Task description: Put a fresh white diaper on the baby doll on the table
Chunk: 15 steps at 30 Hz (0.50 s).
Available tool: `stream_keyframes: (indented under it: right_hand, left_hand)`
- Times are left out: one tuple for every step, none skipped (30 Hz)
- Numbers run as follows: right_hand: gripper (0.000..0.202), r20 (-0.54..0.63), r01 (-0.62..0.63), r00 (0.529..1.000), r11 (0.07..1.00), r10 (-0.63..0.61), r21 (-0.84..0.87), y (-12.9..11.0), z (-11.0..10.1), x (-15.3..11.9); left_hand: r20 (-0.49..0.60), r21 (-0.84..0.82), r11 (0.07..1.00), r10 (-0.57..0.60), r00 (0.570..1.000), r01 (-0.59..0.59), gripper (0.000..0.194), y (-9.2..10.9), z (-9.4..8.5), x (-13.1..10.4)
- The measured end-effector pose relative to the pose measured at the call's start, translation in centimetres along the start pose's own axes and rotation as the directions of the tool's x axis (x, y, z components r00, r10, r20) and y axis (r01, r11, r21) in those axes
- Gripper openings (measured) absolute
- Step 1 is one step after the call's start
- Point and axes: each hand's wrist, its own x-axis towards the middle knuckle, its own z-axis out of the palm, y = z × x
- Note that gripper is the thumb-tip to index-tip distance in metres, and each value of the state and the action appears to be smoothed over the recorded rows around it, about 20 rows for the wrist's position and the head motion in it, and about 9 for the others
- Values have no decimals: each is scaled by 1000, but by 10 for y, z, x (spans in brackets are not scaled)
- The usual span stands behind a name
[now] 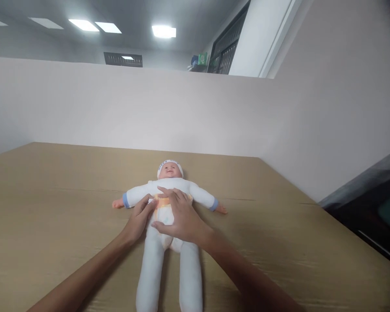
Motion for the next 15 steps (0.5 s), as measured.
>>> stream_keyframes:
  right_hand:
    - [98, 0, -4, 1000, 1000, 4, 1, 0, 0, 0]
    - [98, 1, -5, 1000, 1000, 5, 1, 0, 1, 0]
    - [98, 2, -2, 1000, 1000, 2, 2, 0, 1, 1]
    - [98, 0, 2, 1000, 1000, -2, 2, 0, 1, 1]
    - [98, -2, 8, 1000, 1000, -8, 1, 0, 1, 1]
    - [97, -4, 14, 1000, 1000, -14, 0, 0, 1, 1]
    - [96, -4, 19, 1000, 1000, -19, -1, 0, 1, 1]
    - [95, -3, 22, 1000, 1000, -22, -2, 0, 1, 2]
    - [95, -2, 24, 1000, 1000, -24, -3, 0, 1, 2]
    - [95, -1, 25, 1000, 1000, -25, -4, 0, 1, 2]
    - [95, -1, 26, 1000, 1000, -26, -6, 0, 1, 2]
    - [95, -4, 27, 1000, 1000, -27, -8, 0, 1, 2]
    - [95, -6, 29, 1000, 1000, -29, -10, 0, 1, 2]
    - [95, -8, 31, 999, 999, -31, -12, 0, 2, 2]
    - [95, -10, 34, 999, 999, -34, -12, 0, 2, 2]
  left_hand:
    - [5, -7, 1000, -7, 1000, 7, 43, -1, -1, 0]
    - [8, -14, 1000, -15, 1000, 15, 43, -2, -1, 1]
    - [10, -22, 999, -24, 1000, 24, 44, -3, -2, 1]
    - [9, -30, 999, -33, 999, 33, 44, -5, -3, 1]
    - [6, -36, 998, -43, 999, 44, 44, -6, -4, 1]
    - [1, -42, 998, -55, 999, 55, 44, -8, -5, 1]
    - [-4, -48, 997, -66, 998, 65, 42, -9, -5, 1]
    - [-6, -54, 996, -77, 997, 77, 41, -10, -6, 1]
    - [-10, -60, 994, -90, 996, 89, 39, -11, -5, 1]
    - [-13, -65, 993, -99, 995, 98, 38, -11, -5, 1]
    - [-11, -64, 993, -102, 995, 102, 38, -11, -5, 1]
    - [-5, -53, 993, -102, 995, 101, 38, -9, -4, 1]
    - [2, -31, 995, -96, 995, 96, 39, -8, -3, 1]
    - [9, -1, 996, -89, 996, 89, 40, -5, -3, 1]
    - [16, 38, 996, -79, 997, 78, 42, -3, -2, 1]
